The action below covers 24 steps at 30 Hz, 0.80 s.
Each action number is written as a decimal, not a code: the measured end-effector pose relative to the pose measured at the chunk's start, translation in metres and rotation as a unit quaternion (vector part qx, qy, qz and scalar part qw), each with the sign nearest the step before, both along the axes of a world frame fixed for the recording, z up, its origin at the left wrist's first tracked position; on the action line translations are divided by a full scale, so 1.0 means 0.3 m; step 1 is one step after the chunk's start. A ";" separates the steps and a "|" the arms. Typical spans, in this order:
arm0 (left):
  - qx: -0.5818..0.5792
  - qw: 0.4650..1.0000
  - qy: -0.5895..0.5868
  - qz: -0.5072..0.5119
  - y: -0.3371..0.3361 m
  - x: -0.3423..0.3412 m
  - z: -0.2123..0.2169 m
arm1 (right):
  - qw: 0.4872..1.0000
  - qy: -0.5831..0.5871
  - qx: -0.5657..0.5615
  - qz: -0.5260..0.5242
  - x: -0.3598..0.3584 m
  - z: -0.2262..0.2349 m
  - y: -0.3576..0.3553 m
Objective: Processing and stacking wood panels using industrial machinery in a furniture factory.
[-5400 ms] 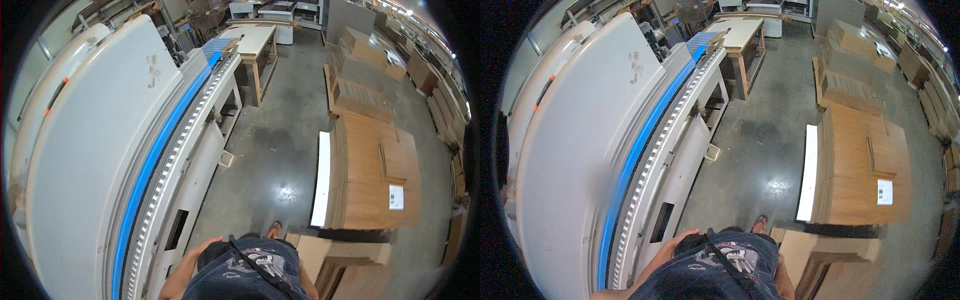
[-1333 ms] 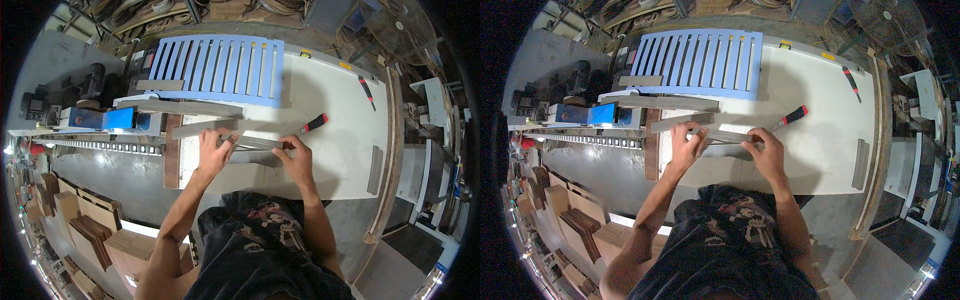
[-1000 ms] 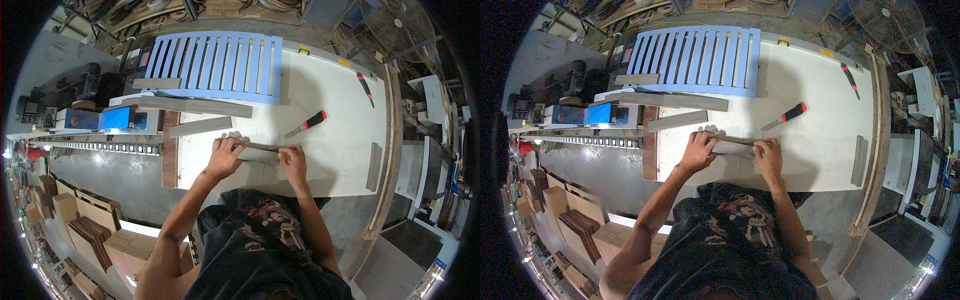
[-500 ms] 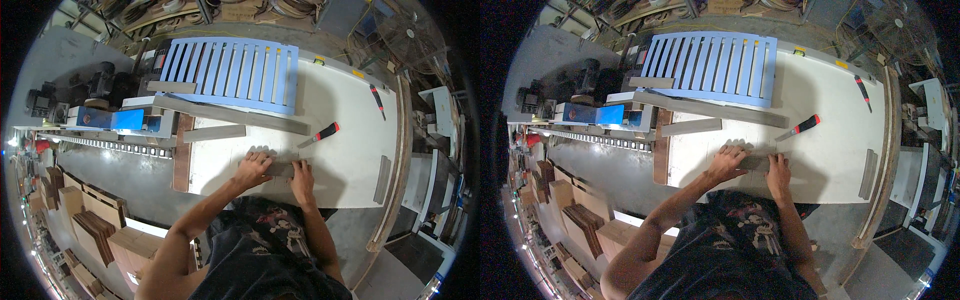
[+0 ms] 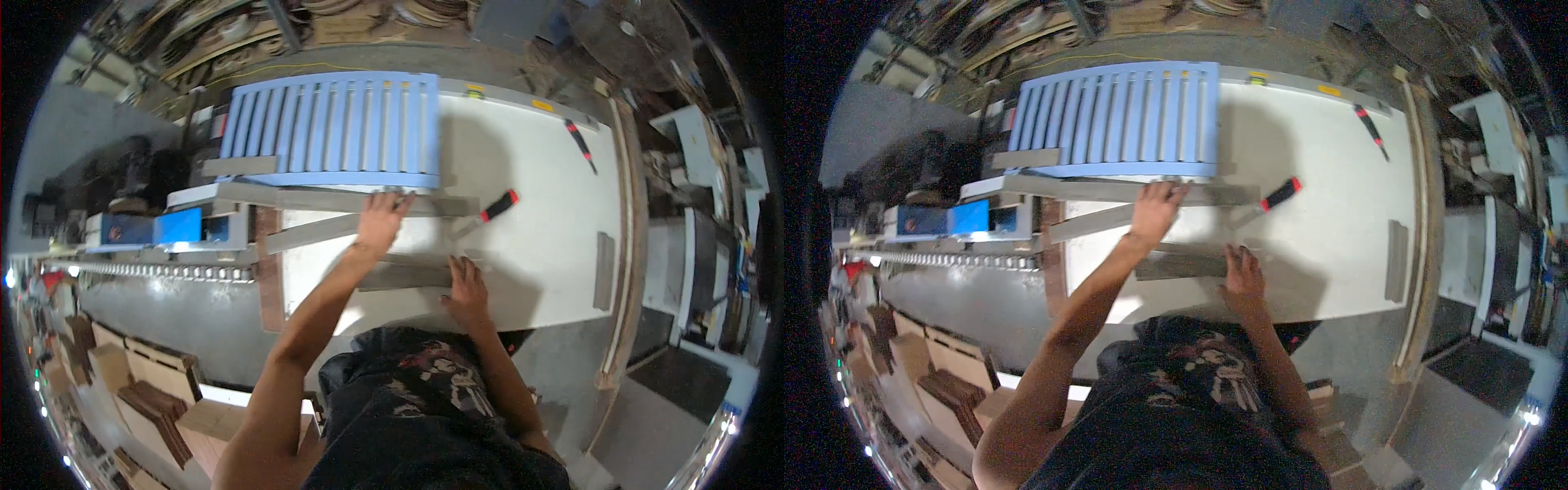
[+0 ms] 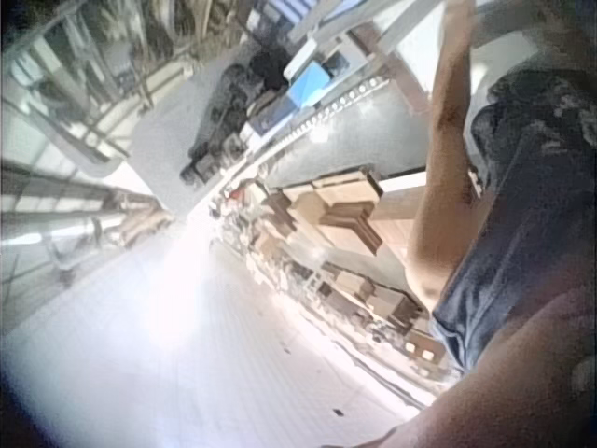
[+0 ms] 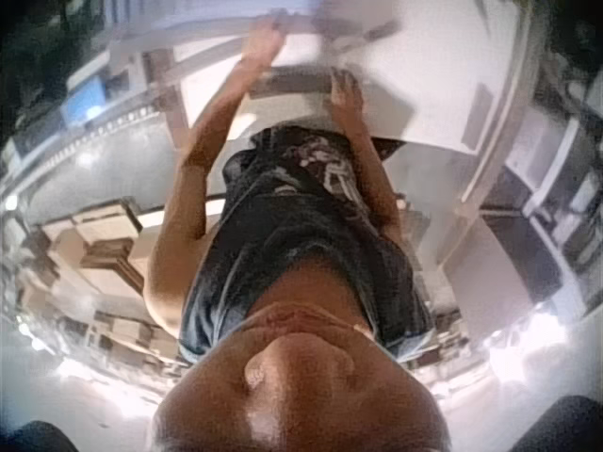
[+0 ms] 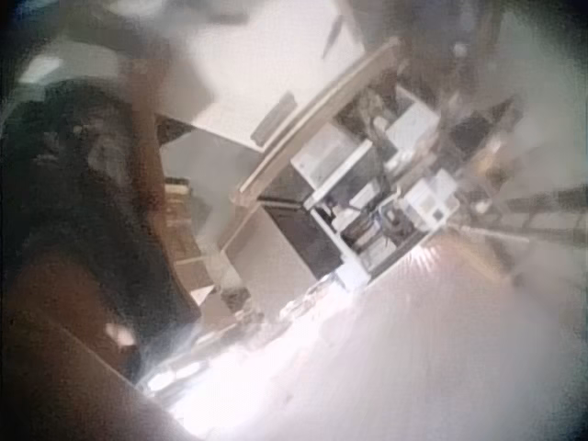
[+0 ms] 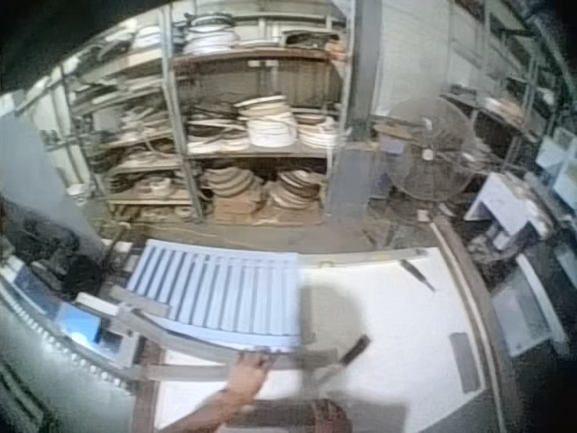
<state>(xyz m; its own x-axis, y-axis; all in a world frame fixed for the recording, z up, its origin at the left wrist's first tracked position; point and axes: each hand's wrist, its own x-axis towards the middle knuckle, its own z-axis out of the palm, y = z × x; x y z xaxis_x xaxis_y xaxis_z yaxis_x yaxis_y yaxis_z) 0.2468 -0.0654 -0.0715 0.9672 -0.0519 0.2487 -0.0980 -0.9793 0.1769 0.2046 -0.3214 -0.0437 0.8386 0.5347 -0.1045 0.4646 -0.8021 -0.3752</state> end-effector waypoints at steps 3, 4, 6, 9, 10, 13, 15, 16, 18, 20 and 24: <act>-0.066 0.997 -0.030 -0.024 0.004 -0.093 0.078 | 0.999 0.045 -0.009 -0.021 0.016 0.057 -0.041; -0.073 0.996 -0.035 -0.027 0.003 -0.124 0.107 | 0.999 0.044 0.007 -0.031 0.018 0.073 -0.047; -0.038 0.998 -0.032 -0.039 0.004 -0.188 0.156 | 0.997 0.040 0.047 -0.046 0.022 0.104 -0.064; -0.066 0.995 -0.065 -0.049 -0.018 -0.252 0.192 | 0.983 0.035 0.137 -0.118 0.036 0.130 -0.068; -0.069 0.993 -0.070 -0.060 -0.026 -0.269 0.195 | 0.983 0.040 0.136 -0.114 0.041 0.135 -0.066; -0.073 0.995 -0.021 -0.066 -0.048 -0.311 0.191 | 0.983 0.023 0.150 -0.103 0.053 0.150 -0.060; -0.062 0.994 0.019 -0.092 -0.061 -0.334 0.183 | 0.994 0.010 0.088 -0.069 0.052 0.153 -0.052; -0.061 0.994 0.019 -0.091 -0.069 -0.343 0.180 | 0.993 0.015 0.106 -0.055 0.050 0.151 -0.049; -0.081 0.988 0.062 -0.118 -0.083 -0.358 0.176 | 1.000 -0.002 -0.010 -0.006 0.039 0.135 -0.034; -0.072 0.988 0.053 -0.125 -0.086 -0.366 0.172 | 0.999 0.018 -0.039 0.010 0.036 0.099 -0.015; -0.054 0.986 0.116 -0.103 -0.078 -0.366 0.139 | 0.995 0.041 -0.093 0.025 0.029 0.006 0.015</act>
